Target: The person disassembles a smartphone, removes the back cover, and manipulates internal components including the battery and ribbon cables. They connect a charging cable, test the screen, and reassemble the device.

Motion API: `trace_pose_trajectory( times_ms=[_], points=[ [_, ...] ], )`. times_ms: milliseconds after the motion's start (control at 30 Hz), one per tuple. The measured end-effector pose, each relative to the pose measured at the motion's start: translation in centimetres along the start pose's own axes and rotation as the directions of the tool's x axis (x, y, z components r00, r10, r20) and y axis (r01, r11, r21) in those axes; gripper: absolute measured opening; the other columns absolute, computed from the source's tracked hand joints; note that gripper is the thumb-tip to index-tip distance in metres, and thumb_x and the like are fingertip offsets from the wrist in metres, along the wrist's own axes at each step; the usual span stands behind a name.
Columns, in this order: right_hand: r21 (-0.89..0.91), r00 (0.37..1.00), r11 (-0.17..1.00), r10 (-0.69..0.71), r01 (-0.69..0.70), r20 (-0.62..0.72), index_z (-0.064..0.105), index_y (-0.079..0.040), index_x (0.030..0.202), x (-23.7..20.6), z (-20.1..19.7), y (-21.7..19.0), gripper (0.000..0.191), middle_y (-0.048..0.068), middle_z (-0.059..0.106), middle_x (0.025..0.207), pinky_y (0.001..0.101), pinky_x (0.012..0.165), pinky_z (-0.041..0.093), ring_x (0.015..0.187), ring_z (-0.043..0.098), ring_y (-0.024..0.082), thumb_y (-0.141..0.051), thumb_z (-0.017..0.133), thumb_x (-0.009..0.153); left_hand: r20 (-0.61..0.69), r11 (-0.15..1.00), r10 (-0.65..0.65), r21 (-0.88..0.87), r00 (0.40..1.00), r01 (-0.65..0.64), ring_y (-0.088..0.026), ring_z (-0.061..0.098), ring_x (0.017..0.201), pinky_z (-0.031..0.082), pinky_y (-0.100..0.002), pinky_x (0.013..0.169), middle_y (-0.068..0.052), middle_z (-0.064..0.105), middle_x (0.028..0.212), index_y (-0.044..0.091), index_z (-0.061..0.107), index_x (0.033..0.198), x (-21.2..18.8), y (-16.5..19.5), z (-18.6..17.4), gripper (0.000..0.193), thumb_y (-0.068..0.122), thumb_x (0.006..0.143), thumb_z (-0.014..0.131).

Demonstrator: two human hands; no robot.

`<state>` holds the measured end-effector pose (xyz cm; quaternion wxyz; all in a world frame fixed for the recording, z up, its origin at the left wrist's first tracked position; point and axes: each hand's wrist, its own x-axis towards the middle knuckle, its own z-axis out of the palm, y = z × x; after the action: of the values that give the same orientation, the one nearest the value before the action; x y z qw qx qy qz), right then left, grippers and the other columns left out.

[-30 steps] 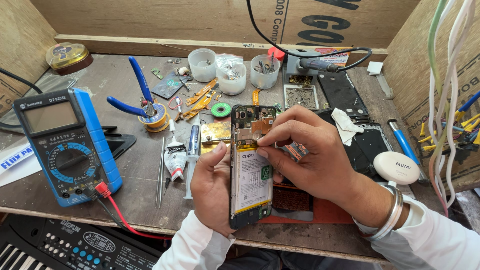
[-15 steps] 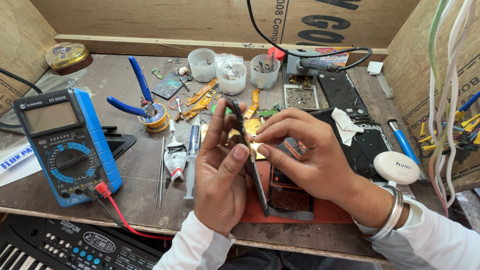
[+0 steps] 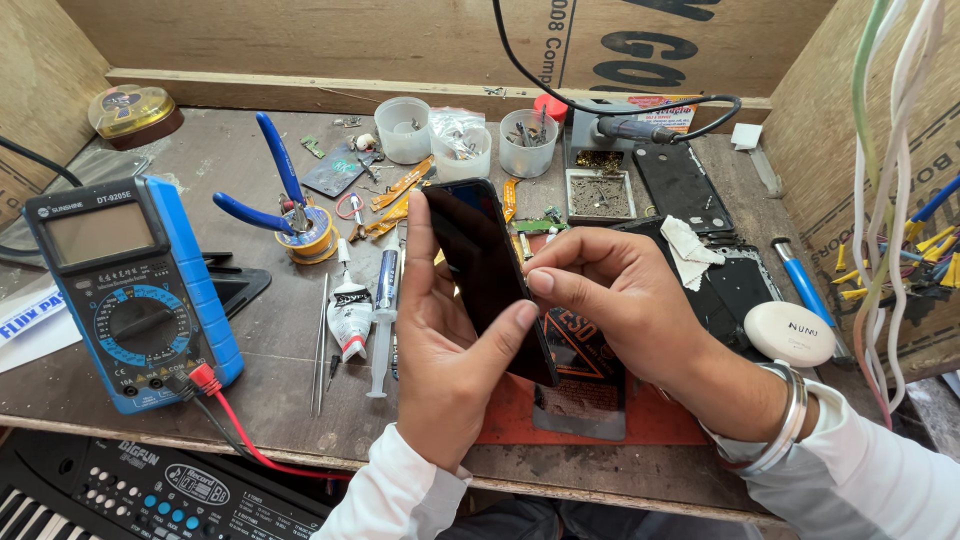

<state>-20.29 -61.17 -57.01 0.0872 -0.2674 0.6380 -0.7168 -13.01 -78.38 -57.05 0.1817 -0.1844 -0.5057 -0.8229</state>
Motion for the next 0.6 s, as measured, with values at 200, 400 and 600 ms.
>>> trace_pose_trajectory(
  times_ms=[200,400,600],
  points=[
    [0.078,1.000,0.997,-0.013,0.012,0.001,0.074,0.002,0.096,0.08,-0.09,0.11,0.013,0.007,0.071,0.098,0.0279,0.083,0.054,0.089,0.065,0.012,-0.010,0.075,0.092,-0.001,1.000,-0.006,0.030,1.000,0.006,-0.021,0.060,0.127,0.051,-0.033,0.110,-0.014,0.053,0.146,0.009,-0.003,0.168,0.19,0.10,0.22,0.112,-0.007,0.085,0.071],
    [0.093,1.000,0.996,-0.014,0.014,0.003,0.073,0.002,0.093,0.11,-0.22,-0.02,0.013,0.007,0.070,0.097,0.0289,0.081,0.055,0.088,0.065,0.013,-0.010,0.076,0.091,-0.006,0.998,-0.061,0.017,0.998,0.061,-0.021,0.063,0.122,0.052,-0.033,0.107,-0.017,0.058,0.135,0.007,0.003,0.169,0.15,-0.09,0.14,0.111,-0.007,0.085,0.073],
    [0.100,1.000,0.995,-0.010,0.010,0.002,0.073,0.002,0.092,0.06,-0.28,-0.01,0.013,0.007,0.070,0.095,0.0286,0.080,0.054,0.087,0.065,0.012,-0.010,0.077,0.091,0.003,0.998,-0.056,0.018,0.998,0.056,-0.021,0.063,0.120,0.052,-0.034,0.107,-0.016,0.060,0.132,0.007,0.005,0.170,0.15,-0.26,0.05,0.111,-0.008,0.085,0.074]
  ],
)
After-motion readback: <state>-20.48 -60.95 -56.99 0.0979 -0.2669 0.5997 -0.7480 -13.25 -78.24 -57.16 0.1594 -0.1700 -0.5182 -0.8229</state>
